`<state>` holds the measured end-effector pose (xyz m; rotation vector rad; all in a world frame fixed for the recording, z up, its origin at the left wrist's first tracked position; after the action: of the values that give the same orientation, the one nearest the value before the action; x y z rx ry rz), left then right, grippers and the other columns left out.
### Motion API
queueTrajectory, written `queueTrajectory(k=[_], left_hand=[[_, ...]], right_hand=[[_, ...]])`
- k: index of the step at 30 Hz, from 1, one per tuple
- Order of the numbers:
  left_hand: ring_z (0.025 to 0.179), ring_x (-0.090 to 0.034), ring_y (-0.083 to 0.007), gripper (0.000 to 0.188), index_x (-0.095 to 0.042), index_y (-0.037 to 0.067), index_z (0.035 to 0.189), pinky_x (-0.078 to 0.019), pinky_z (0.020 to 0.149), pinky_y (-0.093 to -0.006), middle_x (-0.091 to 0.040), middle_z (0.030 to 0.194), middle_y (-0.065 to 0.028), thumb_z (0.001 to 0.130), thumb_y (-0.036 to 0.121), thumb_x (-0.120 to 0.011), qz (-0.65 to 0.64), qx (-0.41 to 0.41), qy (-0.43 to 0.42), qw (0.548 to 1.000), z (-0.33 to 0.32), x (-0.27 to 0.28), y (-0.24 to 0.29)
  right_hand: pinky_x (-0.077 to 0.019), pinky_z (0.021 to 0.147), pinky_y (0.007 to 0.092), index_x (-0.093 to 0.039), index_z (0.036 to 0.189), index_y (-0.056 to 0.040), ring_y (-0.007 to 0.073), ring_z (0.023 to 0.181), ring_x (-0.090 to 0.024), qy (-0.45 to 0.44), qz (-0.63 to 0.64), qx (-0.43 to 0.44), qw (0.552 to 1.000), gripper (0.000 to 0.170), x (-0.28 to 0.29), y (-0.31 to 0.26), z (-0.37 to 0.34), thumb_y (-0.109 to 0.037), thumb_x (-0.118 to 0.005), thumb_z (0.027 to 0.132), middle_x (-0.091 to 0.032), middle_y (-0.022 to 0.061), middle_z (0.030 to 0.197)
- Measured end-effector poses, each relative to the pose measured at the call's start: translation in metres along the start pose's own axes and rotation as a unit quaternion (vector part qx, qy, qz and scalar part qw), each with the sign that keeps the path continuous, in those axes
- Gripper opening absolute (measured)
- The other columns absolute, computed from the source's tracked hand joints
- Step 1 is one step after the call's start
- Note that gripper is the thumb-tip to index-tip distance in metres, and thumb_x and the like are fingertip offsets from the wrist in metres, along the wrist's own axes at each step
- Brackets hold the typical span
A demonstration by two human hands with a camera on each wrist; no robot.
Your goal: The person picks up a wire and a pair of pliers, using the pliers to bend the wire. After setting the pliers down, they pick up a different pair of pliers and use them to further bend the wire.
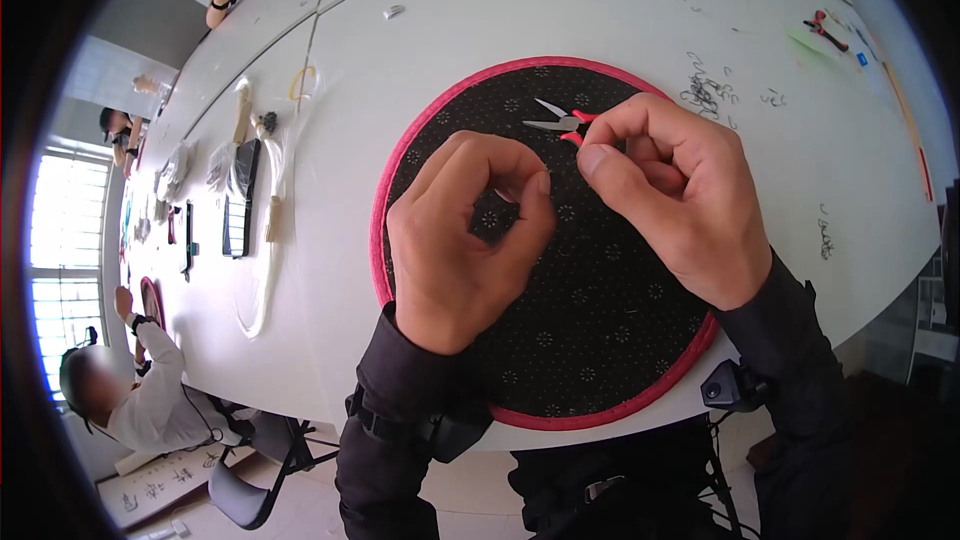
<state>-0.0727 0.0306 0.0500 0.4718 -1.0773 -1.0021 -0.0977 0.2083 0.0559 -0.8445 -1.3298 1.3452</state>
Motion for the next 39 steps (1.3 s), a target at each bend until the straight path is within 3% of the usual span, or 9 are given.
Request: queueTrajectory(k=[8,11,18,23,27,28,32,34,39], left_hand=[[0.083,-0.064,-0.0127,0.012,-0.061,-0.003,0.094,-0.0515,0.077,-0.026,-0.064,0.092,-0.0062,0.086,-0.011,-0.065,-0.042,-0.007,-0.037,0.998,-0.001,-0.001,0.003],[0.075,-0.063,-0.0139,0.018,-0.062,0.001,0.088,-0.0503,0.069,-0.0269,-0.064,0.083,-0.0053,0.076,-0.01,-0.07,-0.101,0.015,0.0,0.995,-0.002,-0.004,0.0],[0.08,-0.063,-0.0103,0.014,-0.062,0.0,0.094,-0.0514,0.075,-0.0254,-0.064,0.09,-0.0032,0.085,-0.009,-0.067,-0.2,0.085,0.011,0.976,-0.004,-0.001,0.003],[0.08,-0.063,-0.011,0.014,-0.061,0.0,0.093,-0.0519,0.073,-0.0258,-0.064,0.09,-0.0036,0.085,-0.009,-0.067,-0.172,0.073,0.055,0.981,-0.003,-0.001,-0.001],[0.076,-0.064,-0.0145,0.016,-0.061,0.001,0.091,-0.0521,0.07,-0.027,-0.064,0.089,-0.0058,0.081,-0.009,-0.069,-0.027,-0.04,0.064,0.997,0.0,-0.001,-0.005],[0.075,-0.064,-0.0157,0.017,-0.061,0.001,0.09,-0.0521,0.07,-0.0274,-0.064,0.088,-0.0064,0.08,-0.009,-0.069,-0.006,-0.053,0.06,0.997,0.001,-0.001,-0.004],[0.073,-0.064,-0.0191,0.017,-0.061,0.002,0.09,-0.0519,0.067,-0.0286,-0.064,0.086,-0.0081,0.079,-0.009,-0.07,0.064,-0.101,0.028,0.992,0.003,-0.002,0.001],[0.074,-0.064,-0.0196,0.017,-0.061,0.002,0.09,-0.0521,0.066,-0.029,-0.064,0.086,-0.0085,0.079,-0.009,-0.07,0.062,-0.089,-0.002,0.994,0.003,-0.002,0.003],[0.077,-0.066,-0.0203,0.017,-0.063,0.001,0.091,-0.0529,0.067,-0.0294,-0.065,0.087,-0.0088,0.08,-0.009,-0.072,0.015,-0.064,-0.04,0.997,0.003,0.0,0.0]], right_hand=[[-0.0297,0.05,0.0196,-0.068,0.093,0.0017,-0.0023,0.054,-0.038,-0.016,0.046,-0.036,0.998,0.015,0.003,0.01,0.002,-0.013,-0.067,0.093,-0.049,-0.0088,0.059],[-0.0289,0.05,0.0196,-0.068,0.093,0.0018,-0.0028,0.055,-0.037,-0.029,0.086,-0.05,0.995,0.017,0.001,0.013,0.002,-0.015,-0.068,0.095,-0.05,-0.0099,0.06],[-0.0283,0.051,0.0187,-0.069,0.095,0.0012,-0.003,0.055,-0.038,-0.092,0.143,-0.138,0.976,0.016,-0.002,0.006,-0.001,-0.015,-0.067,0.096,-0.051,-0.0102,0.063],[-0.0287,0.049,0.0211,-0.066,0.092,0.0011,-0.0015,0.052,-0.038,-0.058,0.12,-0.081,0.988,0.011,-0.011,0.009,-0.007,-0.01,-0.066,0.095,-0.05,-0.0082,0.06],[-0.0259,0.05,0.019,-0.065,0.098,-0.0002,-0.0034,0.055,-0.036,-0.063,-0.021,-0.03,0.997,0.004,-0.011,-0.005,-0.014,-0.004,-0.064,0.096,-0.046,-0.0095,0.06],[-0.0249,0.05,0.02,-0.065,0.098,-0.0004,-0.0025,0.053,-0.034,-0.051,-0.057,0.023,0.997,0.003,-0.012,-0.003,-0.014,-0.002,-0.064,0.096,-0.043,-0.0086,0.058],[-0.0257,0.048,0.0233,-0.064,0.096,-0.0006,0.0022,0.05,-0.034,-0.031,-0.079,0.073,0.994,0.003,-0.014,0.001,-0.013,-0.002,-0.066,0.094,-0.041,-0.0046,0.056],[-0.0284,0.045,0.0281,-0.064,0.093,-0.0011,0.009,0.045,-0.037,-0.026,-0.105,0.104,0.989,0.005,-0.011,-0.003,-0.01,-0.002,-0.068,0.091,-0.043,0.0022,0.053],[-0.0315,0.05,0.0244,-0.068,0.092,-0.002,0.0052,0.051,-0.038,-0.07,-0.056,0.083,0.993,0.007,0.002,0.006,0.001,-0.008,-0.072,0.091,-0.043,-0.0018,0.055]])
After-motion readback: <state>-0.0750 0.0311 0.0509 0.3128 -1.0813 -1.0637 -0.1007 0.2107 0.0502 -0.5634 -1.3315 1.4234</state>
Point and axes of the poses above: each hand's wrist, its own z-axis towards the middle knuckle, its own x-axis out of the back of the hand, y = z × x, the point moved 3 cm from there along z, towards the middle knuckle
